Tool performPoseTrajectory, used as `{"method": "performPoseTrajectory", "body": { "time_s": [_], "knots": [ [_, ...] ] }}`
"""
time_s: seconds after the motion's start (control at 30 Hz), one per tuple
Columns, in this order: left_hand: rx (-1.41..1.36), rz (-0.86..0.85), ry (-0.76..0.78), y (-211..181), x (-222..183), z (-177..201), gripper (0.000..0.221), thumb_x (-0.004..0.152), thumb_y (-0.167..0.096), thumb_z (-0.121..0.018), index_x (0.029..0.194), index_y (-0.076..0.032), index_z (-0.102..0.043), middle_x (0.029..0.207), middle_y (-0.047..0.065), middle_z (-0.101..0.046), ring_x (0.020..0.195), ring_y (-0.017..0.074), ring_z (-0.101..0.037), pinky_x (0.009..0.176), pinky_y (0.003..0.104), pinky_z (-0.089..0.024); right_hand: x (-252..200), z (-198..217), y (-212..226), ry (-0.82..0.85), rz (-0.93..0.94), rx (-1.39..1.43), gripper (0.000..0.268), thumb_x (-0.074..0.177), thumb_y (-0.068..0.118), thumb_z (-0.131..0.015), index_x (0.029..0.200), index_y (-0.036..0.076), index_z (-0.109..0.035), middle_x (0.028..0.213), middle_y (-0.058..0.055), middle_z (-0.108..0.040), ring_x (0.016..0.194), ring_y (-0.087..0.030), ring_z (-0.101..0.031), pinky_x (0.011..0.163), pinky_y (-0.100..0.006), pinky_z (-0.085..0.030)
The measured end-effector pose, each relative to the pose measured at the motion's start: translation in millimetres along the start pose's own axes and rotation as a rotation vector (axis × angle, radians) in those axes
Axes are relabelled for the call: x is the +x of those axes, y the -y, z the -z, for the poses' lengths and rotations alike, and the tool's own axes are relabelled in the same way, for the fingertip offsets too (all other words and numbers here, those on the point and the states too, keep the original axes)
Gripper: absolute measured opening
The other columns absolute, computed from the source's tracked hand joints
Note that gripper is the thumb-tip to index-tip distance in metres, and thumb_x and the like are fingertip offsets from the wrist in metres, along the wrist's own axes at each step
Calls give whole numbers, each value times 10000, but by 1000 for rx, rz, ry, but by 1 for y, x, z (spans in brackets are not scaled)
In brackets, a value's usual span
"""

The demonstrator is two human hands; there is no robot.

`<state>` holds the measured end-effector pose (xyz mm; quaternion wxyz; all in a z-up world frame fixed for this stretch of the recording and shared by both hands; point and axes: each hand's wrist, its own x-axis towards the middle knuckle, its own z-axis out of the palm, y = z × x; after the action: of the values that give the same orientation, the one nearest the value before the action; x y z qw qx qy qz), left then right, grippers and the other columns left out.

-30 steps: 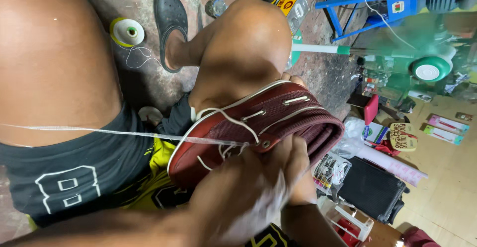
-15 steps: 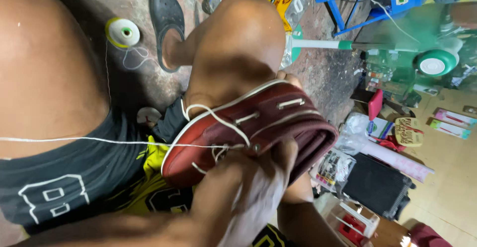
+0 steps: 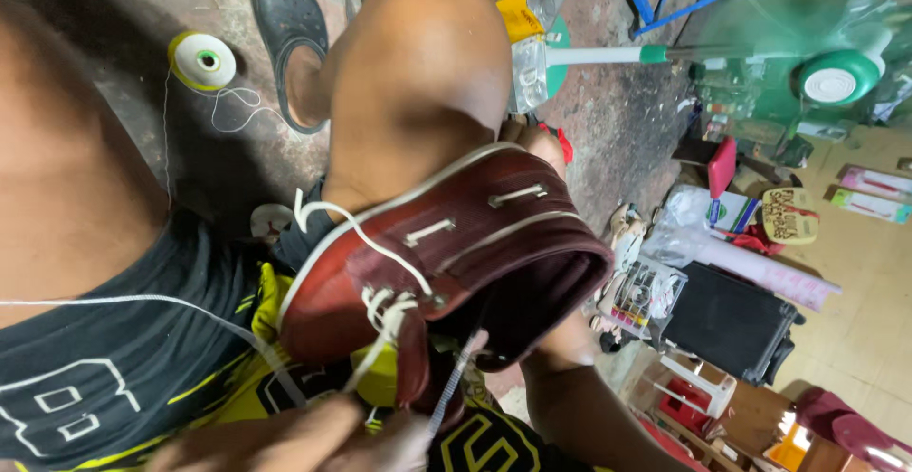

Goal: The person stitches the sole of a shoe using a needle and thread, pulling the thread tight through the material by hand.

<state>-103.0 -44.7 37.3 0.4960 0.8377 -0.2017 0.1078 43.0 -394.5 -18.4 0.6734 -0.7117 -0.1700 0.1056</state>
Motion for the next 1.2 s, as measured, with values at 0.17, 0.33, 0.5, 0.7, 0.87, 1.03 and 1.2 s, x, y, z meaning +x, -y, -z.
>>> {"method": "performPoseTrajectory", "body": {
  "time_s": [0.17, 0.33, 0.5, 0.7, 0.87, 1.03, 1.2],
  "knots": [
    [-74, 133, 12, 4, -7, 20, 298, 889, -370, -676, 1146, -221, -707, 900, 23, -672, 574, 126, -609, 441, 304, -449, 0, 16, -11, 19, 9, 2, 284, 999, 284, -728, 861, 66, -610, 871, -57, -626, 835, -203, -548, 788, -340, -451],
    [-65, 53, 78, -8, 36, 31, 359, 852, -327, -660, 1171, -167, -695, 980, 57, -678, 610, 130, -633, 440, 299, -463, -7, 18, -17, 20, 28, 18, 287, 997, 289, -728, 858, 67, -608, 869, -56, -625, 836, -206, -545, 789, -345, -449],
    [134, -97, 202, -34, 85, -1, 421, 814, -283, -643, 1197, -112, -684, 1060, 92, -684, 646, 133, -657, 440, 293, -477, -8, 11, -23, 42, 28, 45, 291, 994, 294, -727, 856, 68, -607, 867, -56, -624, 837, -209, -543, 790, -349, -447],
    [372, -28, 239, -35, 96, -5, 495, 770, -231, -624, 1227, -46, -670, 1157, 134, -691, 689, 138, -686, 440, 287, -494, 3, 5, -36, 69, 87, 101, 295, 991, 300, -727, 853, 69, -605, 864, -56, -622, 838, -213, -540, 791, -355, -444],
    [424, 204, 564, -37, 84, 2, 250, 828, -217, -647, 1058, -127, -686, 995, 59, -704, 553, 188, -660, 339, 366, -497, 1, 16, -48, 43, 75, 29, 317, 985, 323, -744, 849, 80, -594, 854, -65, -615, 827, -226, -548, 787, -358, -448],
    [141, 169, 225, -27, 77, 22, 152, 903, -235, -745, 995, -121, -704, 872, 19, -673, 596, 118, -658, 455, 333, -498, 6, 10, -35, 70, 59, 39, 309, 983, 321, -737, 848, 89, -585, 842, -47, -615, 797, -188, -545, 713, -309, -446],
    [59, -27, 8, -24, 83, 30, 165, 850, -186, -763, 826, -70, -647, 1001, 81, -718, 728, 146, -705, 591, 299, -572, 8, -6, -18, -2, -49, 78, 279, 995, 232, -759, 851, 66, -586, 866, -64, -639, 798, -199, -564, 707, -315, -469]
  ]
}}
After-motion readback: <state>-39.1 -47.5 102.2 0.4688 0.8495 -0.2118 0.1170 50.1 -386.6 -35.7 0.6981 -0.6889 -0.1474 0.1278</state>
